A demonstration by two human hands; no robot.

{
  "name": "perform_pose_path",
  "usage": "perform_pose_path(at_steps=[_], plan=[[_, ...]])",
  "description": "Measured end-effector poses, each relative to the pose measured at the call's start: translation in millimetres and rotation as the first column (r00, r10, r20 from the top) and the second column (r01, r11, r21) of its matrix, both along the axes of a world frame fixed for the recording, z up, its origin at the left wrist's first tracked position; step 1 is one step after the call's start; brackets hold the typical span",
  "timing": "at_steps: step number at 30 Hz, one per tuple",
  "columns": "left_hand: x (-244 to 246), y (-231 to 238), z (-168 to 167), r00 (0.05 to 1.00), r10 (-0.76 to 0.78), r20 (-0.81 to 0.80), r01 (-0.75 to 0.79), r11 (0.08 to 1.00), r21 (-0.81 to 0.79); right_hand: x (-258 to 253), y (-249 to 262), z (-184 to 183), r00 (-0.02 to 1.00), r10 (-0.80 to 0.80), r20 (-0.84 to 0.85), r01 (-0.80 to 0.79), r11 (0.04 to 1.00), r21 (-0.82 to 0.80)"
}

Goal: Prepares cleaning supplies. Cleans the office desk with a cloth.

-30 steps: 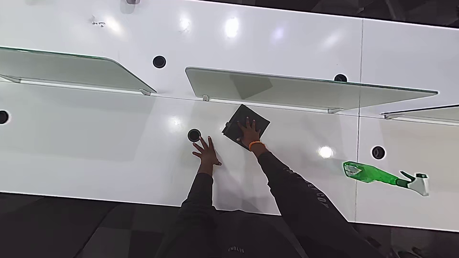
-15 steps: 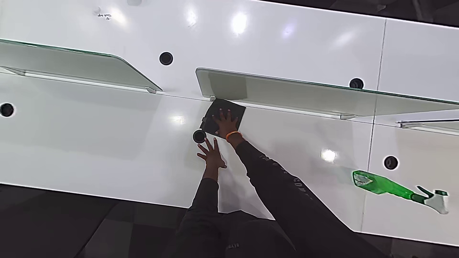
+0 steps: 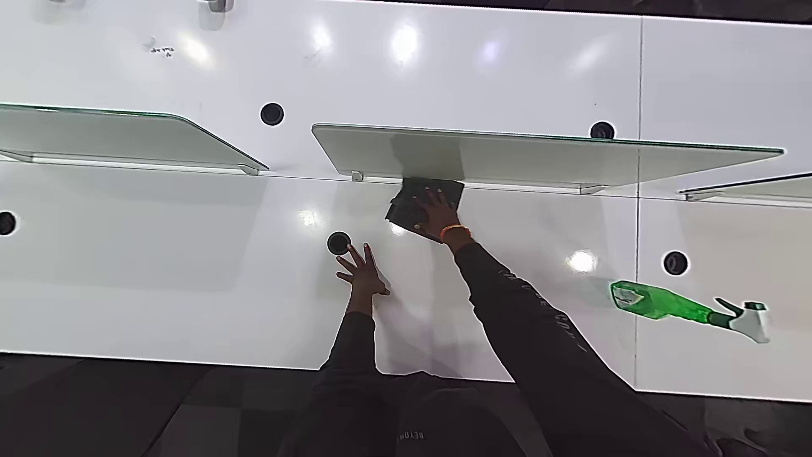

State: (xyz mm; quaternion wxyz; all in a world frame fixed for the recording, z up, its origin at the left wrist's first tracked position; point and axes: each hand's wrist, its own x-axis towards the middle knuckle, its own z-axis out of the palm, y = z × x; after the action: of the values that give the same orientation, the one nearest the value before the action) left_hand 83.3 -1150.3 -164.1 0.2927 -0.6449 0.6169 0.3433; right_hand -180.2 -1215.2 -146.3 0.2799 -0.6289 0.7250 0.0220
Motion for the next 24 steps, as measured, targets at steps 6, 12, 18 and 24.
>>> perform_pose_path(at_steps=[6,12,18,24], plan=[[1.6,0.9,-1.6,1.000,-0.004,-0.002,0.004,1.000,-0.014,-70.4,37.3,-13.3,0.957,-0.259,-0.128,0.269,0.961,0.066],[4.4,2.7,-1.6,1.000,-0.006,-0.030,0.005,1.000,-0.029,-30.5,100.5,-1.6,0.941,-0.296,-0.164,0.322,0.932,0.165],[10.6,6.4,-0.2,0.997,-0.018,-0.071,0.014,0.999,-0.053,78.8,202.2,4.9,0.998,0.037,-0.051,-0.024,0.974,0.227],[49.9,22.5,12.2,0.973,-0.189,-0.130,0.167,0.972,-0.163,133.4,226.6,5.9,0.980,0.199,0.000,-0.187,0.918,0.350]])
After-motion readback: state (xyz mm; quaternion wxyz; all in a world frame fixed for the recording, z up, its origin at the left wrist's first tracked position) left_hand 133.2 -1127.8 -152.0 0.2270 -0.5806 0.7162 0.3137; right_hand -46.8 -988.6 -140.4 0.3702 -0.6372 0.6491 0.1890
